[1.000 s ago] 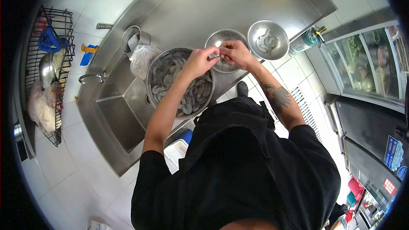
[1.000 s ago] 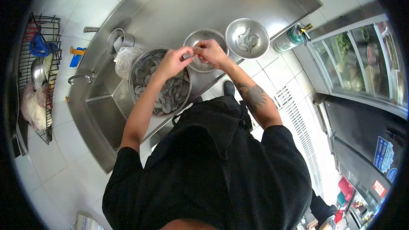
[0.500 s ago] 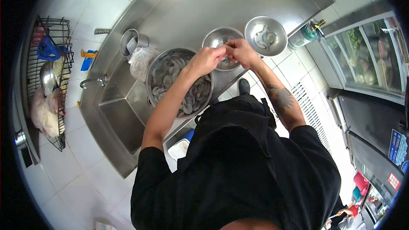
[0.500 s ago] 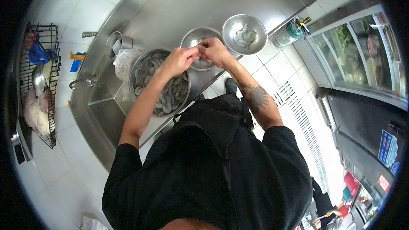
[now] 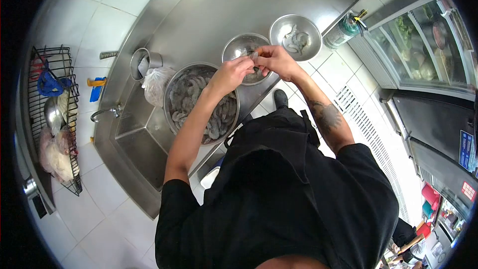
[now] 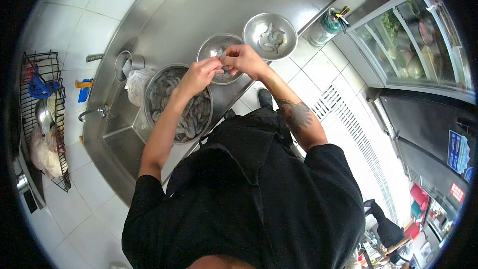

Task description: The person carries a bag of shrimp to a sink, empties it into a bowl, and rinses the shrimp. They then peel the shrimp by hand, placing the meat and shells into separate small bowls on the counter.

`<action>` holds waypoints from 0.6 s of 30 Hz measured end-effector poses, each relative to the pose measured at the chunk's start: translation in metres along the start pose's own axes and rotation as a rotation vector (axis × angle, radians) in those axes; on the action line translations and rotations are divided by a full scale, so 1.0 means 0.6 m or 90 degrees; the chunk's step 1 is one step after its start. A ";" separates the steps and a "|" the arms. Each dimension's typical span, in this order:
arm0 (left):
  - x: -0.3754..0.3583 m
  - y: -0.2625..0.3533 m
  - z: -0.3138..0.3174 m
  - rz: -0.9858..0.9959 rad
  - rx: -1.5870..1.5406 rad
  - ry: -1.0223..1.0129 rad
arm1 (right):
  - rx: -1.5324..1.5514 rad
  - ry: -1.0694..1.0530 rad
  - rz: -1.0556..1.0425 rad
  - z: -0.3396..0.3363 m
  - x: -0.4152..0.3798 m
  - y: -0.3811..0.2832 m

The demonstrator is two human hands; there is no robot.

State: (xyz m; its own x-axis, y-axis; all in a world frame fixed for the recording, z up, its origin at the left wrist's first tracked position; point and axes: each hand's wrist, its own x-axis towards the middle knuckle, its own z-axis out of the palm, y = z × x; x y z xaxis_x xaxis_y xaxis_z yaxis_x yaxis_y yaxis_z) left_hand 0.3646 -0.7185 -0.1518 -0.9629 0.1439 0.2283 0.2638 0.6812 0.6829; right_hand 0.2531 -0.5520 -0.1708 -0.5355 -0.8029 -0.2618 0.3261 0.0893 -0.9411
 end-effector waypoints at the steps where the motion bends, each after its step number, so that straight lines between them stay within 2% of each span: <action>1: 0.003 0.003 0.001 0.004 -0.015 -0.026 | 0.002 0.000 0.000 -0.001 0.000 -0.001; 5: 0.010 0.004 -0.001 0.046 0.066 -0.022 | -0.025 -0.017 0.003 -0.010 0.003 -0.016; 7: 0.011 -0.004 0.001 0.074 0.103 0.040 | -0.024 -0.030 0.004 -0.010 0.001 -0.023; 11: 0.005 -0.007 0.000 0.057 0.127 0.036 | -0.043 -0.026 0.011 -0.006 0.003 -0.016; 14: -0.002 -0.006 -0.004 0.009 0.080 0.011 | -0.066 -0.014 0.015 -0.007 0.001 -0.023; 16: -0.004 -0.006 -0.011 -0.032 -0.055 0.021 | -0.067 -0.010 0.017 -0.012 -0.001 -0.024; 18: 0.000 -0.011 -0.017 -0.007 -0.029 0.020 | -0.038 -0.073 0.016 -0.027 0.001 -0.017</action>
State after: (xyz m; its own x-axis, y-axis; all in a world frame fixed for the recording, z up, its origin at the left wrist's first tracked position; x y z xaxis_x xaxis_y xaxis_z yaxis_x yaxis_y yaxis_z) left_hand 0.3638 -0.7302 -0.1491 -0.9636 0.1131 0.2424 0.2564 0.6486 0.7166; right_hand 0.2366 -0.5437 -0.1648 -0.4346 -0.8616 -0.2622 0.2887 0.1425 -0.9468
